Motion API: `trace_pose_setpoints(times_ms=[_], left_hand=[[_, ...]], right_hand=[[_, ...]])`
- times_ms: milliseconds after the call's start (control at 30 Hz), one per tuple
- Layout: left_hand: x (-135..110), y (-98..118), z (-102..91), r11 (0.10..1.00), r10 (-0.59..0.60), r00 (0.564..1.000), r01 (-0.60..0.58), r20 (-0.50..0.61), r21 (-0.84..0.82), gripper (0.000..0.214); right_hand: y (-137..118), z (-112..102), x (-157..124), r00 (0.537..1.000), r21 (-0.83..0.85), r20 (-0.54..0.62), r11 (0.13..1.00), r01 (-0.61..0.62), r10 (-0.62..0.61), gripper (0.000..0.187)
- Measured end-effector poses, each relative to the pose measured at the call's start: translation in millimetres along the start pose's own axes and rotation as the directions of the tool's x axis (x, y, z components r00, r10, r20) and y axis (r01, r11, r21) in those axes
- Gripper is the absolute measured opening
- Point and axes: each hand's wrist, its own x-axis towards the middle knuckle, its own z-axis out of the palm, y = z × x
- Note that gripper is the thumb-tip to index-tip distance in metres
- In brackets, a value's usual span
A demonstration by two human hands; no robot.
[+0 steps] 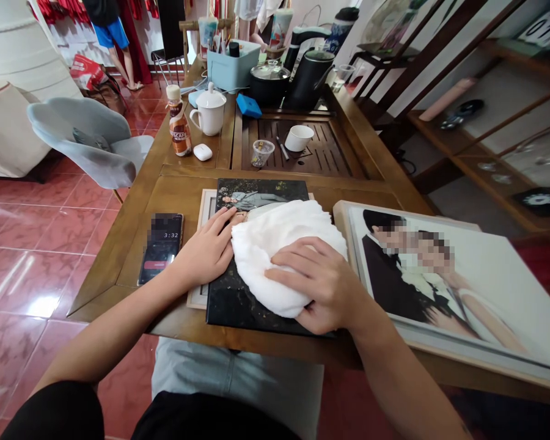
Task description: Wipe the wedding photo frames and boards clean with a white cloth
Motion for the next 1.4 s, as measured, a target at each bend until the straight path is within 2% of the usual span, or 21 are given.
trace_pose_setpoints(times_ms=[167,567,733,900,1167,1400], left_hand=[[0,1,-1.0,1.0,-0.013,1.0,0.013,0.011,0.018,0.051],[-1,-3,3.7,0.999,-0.03,0.999,0.03,0.018,-0.017,0.057],[0,-2,4.2,0.998,-0.055,0.998,0.055,0.022,0.008,0.053],[0,-4,3.1,0.999,-0.048,0.998,0.048,0.032,-0.001,0.052],[-1,-3,4.1,0.999,-0.047,0.999,0.047,-0.015,0.002,0.051],[0,3,1.0,0.999,-0.04,0.999,0.041,-0.023,0.012,0.053]], right_hand=[[1,-1,-1,0.999,-0.085,-0.006,0.996,-0.04,0.04,0.031],[-23,0,4,0.997,0.161,0.004,0.984,0.072,-0.073,0.028],[-35,7,4,0.989,0.186,0.011,0.972,0.144,-0.148,0.035],[-39,9,5,0.983,0.204,0.068,0.967,0.151,-0.168,0.036],[-40,2,1,0.987,0.243,0.124,0.967,0.072,-0.104,0.035],[-39,-11,-13,0.997,0.217,0.08,0.976,-0.004,-0.014,0.035]])
